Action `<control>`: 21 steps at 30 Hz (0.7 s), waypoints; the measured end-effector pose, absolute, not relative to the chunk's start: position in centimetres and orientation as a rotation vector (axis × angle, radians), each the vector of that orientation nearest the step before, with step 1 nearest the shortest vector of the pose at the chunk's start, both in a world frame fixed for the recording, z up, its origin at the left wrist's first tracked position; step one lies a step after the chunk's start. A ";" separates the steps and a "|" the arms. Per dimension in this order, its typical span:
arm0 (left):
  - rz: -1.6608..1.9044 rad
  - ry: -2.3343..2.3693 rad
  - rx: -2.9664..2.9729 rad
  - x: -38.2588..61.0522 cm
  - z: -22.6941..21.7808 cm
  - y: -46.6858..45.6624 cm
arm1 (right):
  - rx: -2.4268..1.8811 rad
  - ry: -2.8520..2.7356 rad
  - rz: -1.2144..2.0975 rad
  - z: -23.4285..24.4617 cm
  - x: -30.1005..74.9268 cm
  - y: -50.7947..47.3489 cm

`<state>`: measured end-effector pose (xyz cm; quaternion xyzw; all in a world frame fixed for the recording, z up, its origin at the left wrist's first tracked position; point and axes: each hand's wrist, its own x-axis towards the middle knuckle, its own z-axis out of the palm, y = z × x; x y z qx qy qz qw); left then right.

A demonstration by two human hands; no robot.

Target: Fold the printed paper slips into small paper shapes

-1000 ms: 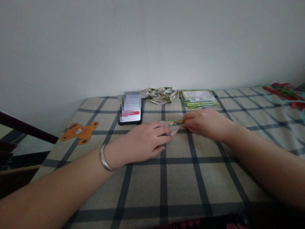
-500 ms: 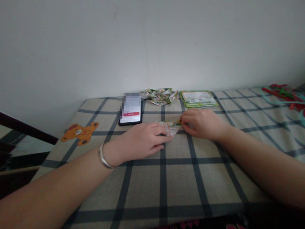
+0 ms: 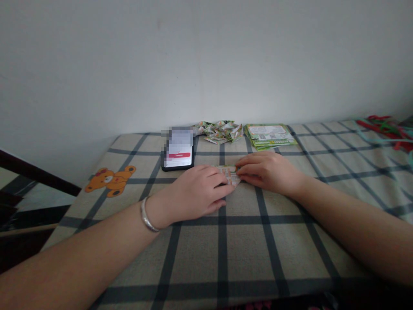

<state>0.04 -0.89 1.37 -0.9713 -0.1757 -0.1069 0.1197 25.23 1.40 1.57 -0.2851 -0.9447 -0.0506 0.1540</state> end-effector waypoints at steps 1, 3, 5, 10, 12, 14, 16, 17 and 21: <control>-0.318 -0.517 -2.842 0.0 1.4 -0.9 | -0.800 -2.706 -0.148 1.6 25.2 1.4; -0.323 -0.529 -2.851 0.1 1.6 -1.1 | -0.789 -2.700 -0.166 1.6 25.2 1.4; -0.312 -0.563 -2.861 0.2 1.8 -1.3 | -0.803 -2.700 -0.173 1.7 25.2 1.4; -0.297 -0.642 -2.840 0.5 2.1 -1.7 | -0.832 -2.723 -0.164 1.9 25.2 1.4; -0.321 -0.633 -2.821 0.5 2.0 -1.6 | -0.807 -2.722 -0.181 1.9 25.2 1.2; -0.357 -0.620 -2.808 0.5 1.9 -1.3 | -0.778 -2.715 -0.205 2.0 25.2 1.1; -0.397 -0.616 -2.790 0.3 1.8 -1.1 | -0.775 -2.714 -0.219 2.0 25.2 1.0; -0.417 -0.618 -2.777 0.3 1.8 -1.0 | -0.779 -2.716 -0.222 2.1 25.2 0.9; -0.436 -0.645 -2.720 0.2 1.7 -0.9 | -0.836 -2.696 -0.232 2.2 25.2 0.9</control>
